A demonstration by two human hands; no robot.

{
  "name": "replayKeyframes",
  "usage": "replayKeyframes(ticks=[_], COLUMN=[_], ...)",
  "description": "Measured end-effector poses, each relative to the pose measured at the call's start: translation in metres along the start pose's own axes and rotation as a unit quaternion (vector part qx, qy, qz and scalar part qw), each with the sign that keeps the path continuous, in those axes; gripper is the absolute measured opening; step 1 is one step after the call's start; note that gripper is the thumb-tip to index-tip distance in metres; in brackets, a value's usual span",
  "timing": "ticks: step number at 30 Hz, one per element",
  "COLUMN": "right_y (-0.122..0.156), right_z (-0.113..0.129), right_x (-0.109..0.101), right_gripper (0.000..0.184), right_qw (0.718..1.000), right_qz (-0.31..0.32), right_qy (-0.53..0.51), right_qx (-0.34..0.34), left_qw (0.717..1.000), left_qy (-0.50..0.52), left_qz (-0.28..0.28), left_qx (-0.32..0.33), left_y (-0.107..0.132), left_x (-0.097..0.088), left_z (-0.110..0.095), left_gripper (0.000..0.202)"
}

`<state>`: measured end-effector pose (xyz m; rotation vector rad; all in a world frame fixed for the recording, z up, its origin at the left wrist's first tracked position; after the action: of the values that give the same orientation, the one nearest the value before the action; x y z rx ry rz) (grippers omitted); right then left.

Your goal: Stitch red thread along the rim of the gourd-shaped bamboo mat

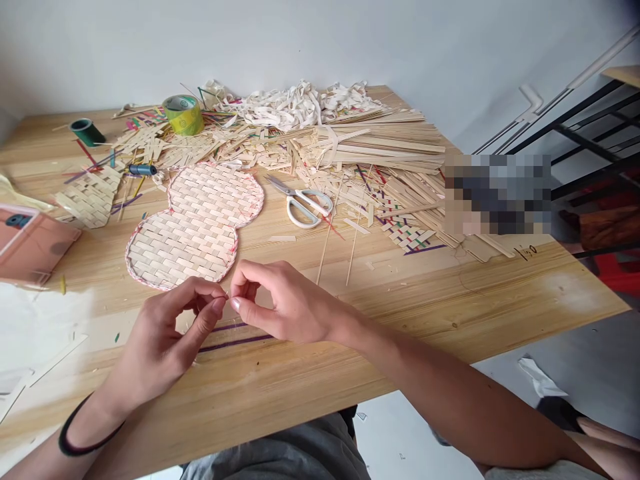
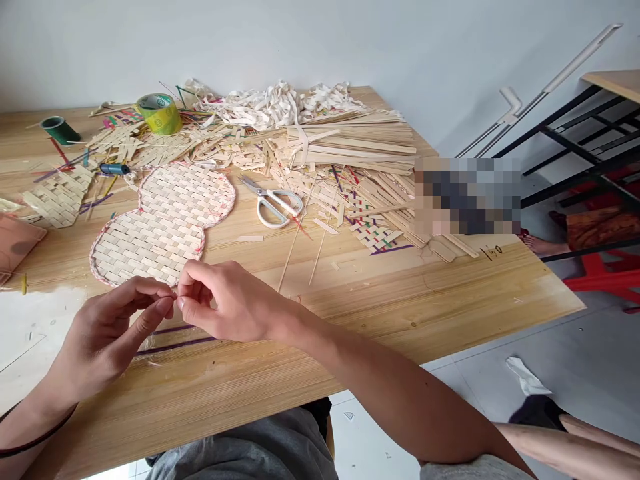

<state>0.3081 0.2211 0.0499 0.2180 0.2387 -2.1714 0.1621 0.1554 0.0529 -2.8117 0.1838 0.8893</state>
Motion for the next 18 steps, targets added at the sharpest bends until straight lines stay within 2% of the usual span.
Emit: replayKeyframes(ticks=[18], right_y=[0.0003], right_z=[0.0012], right_x=[-0.0007], right_gripper=[0.01], right_qw=[1.0], right_qz=[-0.007], right_qy=[-0.006], right_qx=[-0.003], left_qw=[1.0], left_qy=[0.001], left_qz=[0.004], left_qx=[-0.007], left_y=[0.0023], left_x=[-0.0002], left_z=[0.0022], left_gripper=[0.01])
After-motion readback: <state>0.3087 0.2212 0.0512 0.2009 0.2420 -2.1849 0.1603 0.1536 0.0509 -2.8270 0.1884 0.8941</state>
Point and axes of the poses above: each hand's wrist, its own y-axis away from the middle knuckle, its own x-axis out of the palm, z = x × y, the point moved 7 cm from there along -y, towards the middle knuckle, and after that the axes turned 3 degrees about x, right-handed, at the moved point
